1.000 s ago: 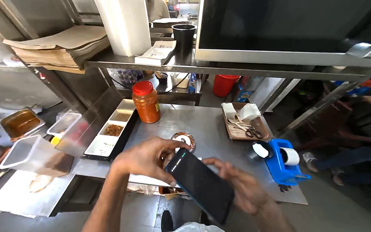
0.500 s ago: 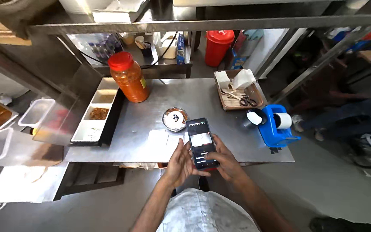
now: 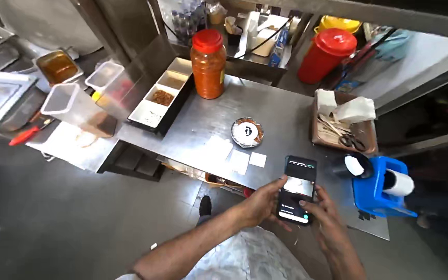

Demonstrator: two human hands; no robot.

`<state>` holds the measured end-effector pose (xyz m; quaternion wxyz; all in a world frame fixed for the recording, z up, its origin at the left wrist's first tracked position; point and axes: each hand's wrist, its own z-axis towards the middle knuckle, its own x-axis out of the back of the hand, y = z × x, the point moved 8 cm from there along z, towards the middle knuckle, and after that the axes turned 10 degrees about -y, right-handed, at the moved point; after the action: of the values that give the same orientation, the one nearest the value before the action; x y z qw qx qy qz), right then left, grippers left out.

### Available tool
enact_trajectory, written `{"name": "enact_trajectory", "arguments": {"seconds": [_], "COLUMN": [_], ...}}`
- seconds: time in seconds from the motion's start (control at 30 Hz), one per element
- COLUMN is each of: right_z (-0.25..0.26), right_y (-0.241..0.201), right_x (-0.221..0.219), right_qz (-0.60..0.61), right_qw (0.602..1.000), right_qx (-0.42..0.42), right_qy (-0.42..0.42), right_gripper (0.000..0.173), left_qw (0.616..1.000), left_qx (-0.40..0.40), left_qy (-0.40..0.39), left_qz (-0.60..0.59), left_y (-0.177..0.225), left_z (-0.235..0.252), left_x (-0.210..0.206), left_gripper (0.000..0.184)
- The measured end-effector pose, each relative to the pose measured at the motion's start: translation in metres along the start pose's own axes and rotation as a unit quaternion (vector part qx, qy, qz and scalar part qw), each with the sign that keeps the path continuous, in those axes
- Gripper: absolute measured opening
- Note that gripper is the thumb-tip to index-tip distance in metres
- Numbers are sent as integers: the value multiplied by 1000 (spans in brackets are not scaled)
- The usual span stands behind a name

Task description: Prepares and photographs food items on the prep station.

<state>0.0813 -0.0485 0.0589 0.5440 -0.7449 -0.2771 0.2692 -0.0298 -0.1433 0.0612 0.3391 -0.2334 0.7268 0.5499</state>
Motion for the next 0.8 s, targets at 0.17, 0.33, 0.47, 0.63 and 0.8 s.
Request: {"name": "enact_trajectory", "arguments": {"seconds": [0.17,0.33,0.47,0.63,0.8], "right_z": [-9,-10,-11,-9,-6], "right_y": [2,1,-1,-3,6], "right_x": [10,13,13,3,-17], "right_qz": [4,-23,-36,-82,-59], "right_qw": [1000,1000,999,996,997], "right_qx": [-12,-8,-1,17,32], "right_qy": [7,12,15,9,-36], "right_gripper": [63,59,61,69,87], "left_qw": [1000,1000,1000,1000,999], "left_qx": [3,0,-1,-7,-21], "left_qy": [1,0,15,28,46], "left_qz": [4,0,1,-1,-7], "left_y": [-3,-8,-9,-10,-10], "left_z": [-1,1,-1,-4,-9], "left_x": [-2,0,3,7,15], "left_gripper": [61,62,57,60,67]}}
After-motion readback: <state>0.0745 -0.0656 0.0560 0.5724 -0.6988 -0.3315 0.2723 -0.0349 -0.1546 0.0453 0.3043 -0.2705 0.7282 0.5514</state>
